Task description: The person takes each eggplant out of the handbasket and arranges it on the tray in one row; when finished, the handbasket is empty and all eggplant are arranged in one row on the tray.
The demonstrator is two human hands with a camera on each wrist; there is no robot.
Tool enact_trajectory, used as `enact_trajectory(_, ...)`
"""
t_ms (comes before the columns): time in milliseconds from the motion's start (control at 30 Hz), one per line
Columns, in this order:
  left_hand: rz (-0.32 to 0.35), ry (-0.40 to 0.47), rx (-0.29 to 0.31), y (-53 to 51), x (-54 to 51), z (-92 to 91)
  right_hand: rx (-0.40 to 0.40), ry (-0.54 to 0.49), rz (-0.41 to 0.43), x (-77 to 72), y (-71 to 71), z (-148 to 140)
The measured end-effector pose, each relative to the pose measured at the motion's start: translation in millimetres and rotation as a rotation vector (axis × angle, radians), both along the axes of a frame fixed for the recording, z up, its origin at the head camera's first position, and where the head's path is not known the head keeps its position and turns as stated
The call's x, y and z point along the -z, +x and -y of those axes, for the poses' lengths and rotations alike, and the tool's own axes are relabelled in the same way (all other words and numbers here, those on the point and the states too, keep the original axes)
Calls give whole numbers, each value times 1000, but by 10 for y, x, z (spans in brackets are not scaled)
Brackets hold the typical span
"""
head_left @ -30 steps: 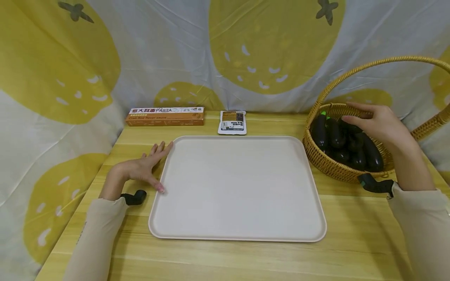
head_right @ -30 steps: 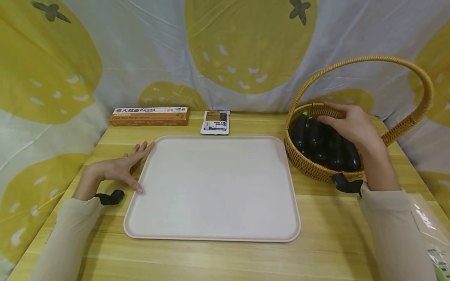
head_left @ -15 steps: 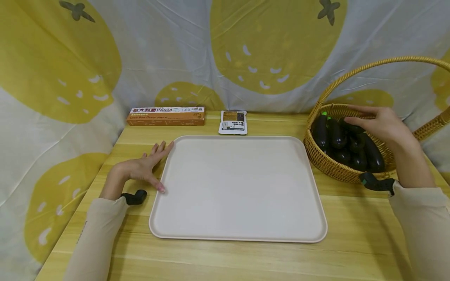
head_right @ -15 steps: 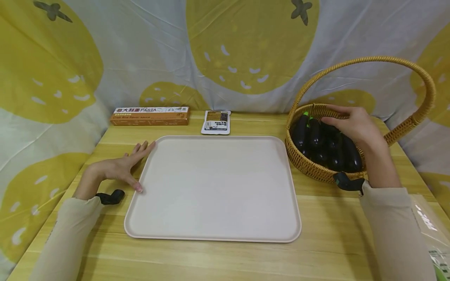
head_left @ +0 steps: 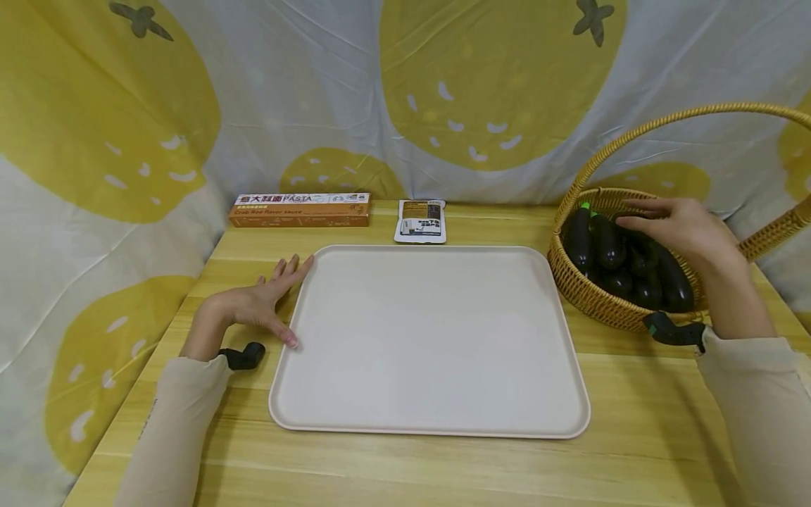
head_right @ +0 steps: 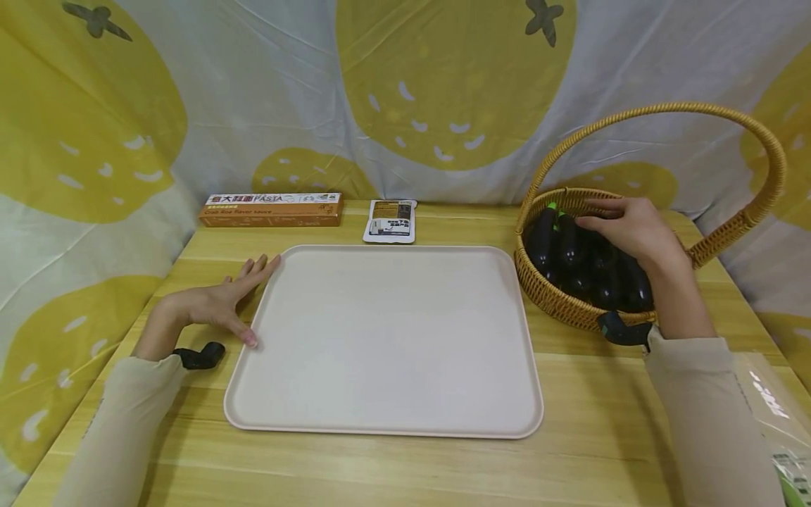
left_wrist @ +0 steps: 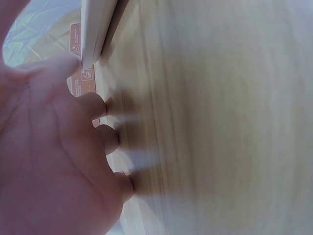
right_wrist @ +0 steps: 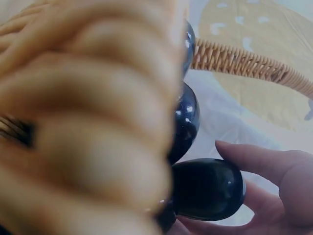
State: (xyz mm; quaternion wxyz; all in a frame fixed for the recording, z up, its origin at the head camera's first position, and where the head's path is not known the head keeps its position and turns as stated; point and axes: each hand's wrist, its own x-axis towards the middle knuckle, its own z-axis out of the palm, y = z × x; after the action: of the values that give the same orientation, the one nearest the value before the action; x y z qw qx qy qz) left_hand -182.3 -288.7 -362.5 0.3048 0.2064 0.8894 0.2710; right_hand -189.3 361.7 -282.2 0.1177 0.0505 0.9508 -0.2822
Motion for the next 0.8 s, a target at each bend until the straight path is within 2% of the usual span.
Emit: enact_trajectory(800, -13, 12, 7, 11, -11, 7, 41, 35, -25, 7, 53, -19)
